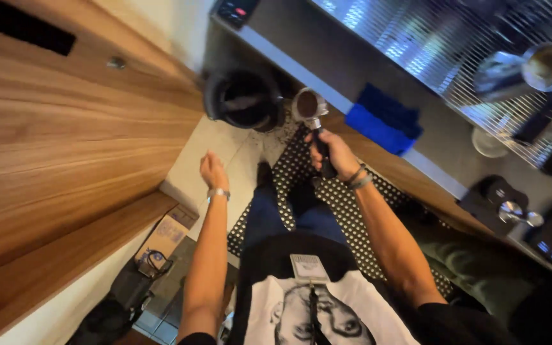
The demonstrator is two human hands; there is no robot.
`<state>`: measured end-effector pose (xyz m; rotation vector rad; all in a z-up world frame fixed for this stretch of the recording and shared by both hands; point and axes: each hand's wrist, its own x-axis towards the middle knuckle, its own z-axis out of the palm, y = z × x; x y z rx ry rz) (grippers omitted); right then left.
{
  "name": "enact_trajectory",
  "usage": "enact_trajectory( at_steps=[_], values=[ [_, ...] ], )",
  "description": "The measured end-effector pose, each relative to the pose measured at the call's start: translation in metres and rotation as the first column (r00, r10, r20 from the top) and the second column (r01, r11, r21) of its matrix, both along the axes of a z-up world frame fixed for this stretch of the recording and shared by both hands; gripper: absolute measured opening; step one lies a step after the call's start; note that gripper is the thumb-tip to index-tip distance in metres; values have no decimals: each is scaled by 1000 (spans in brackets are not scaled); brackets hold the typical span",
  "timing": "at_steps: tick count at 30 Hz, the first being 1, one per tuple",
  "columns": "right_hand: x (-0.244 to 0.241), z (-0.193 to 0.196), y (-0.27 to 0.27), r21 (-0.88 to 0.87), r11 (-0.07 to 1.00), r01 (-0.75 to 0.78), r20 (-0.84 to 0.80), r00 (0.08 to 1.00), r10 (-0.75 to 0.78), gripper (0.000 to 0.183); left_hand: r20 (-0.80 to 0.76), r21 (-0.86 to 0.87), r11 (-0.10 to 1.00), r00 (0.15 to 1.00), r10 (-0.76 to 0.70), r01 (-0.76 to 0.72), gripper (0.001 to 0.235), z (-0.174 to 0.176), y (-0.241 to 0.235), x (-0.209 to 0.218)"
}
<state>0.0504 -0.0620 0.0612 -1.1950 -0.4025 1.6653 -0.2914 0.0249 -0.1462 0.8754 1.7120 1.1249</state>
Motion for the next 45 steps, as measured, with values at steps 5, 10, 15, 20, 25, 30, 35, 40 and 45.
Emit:
enact_trajectory(
  at_steps=[5, 10, 15, 20, 25, 30, 35, 40, 45],
  values=[
    [-74, -10, 60, 78, 993, -85, 79, 994, 79, 11, -78, -122, 954, 955, -285, 275, 48, 32, 82, 38],
    [-124, -125, 111, 92, 983, -157, 744, 667, 37, 28, -327, -110, 913, 853, -407, 394, 46, 22, 104, 39],
    [-149, -208, 134, -237, 968, -84, 962, 120, 246, 45, 41, -265, 861, 897, -440, 435, 60, 70, 107, 45],
    [-158, -199, 141, -195, 978, -78, 977, 76, 201, 50, 408, -296, 885, 885, -222, 359, 66, 104, 101, 52],
    [-146, -166, 125, -121, 989, 89, 989, 99, 112, 57, 736, -450, 888, 602, 310, 93, 47, -28, 54, 55],
    [-120, 3, 55, 189, 964, 187, 548, 795, -262, 18, 446, -481, 640, 795, -410, 600, 55, -122, 23, 148],
    [-85, 12, -31, 294, 904, 312, 159, 916, -368, 36, -61, -541, 214, 215, -975, 813, 44, -184, 84, 263],
    [-79, -33, -80, 159, 839, 521, -237, 845, -479, 50, -633, -72, 389, 259, -729, 919, 58, -230, 47, 229],
    [-73, -52, -100, 63, 835, 546, -273, 815, -512, 48, -46, -431, 459, 489, -871, 777, 56, -170, -4, 199]
  ],
)
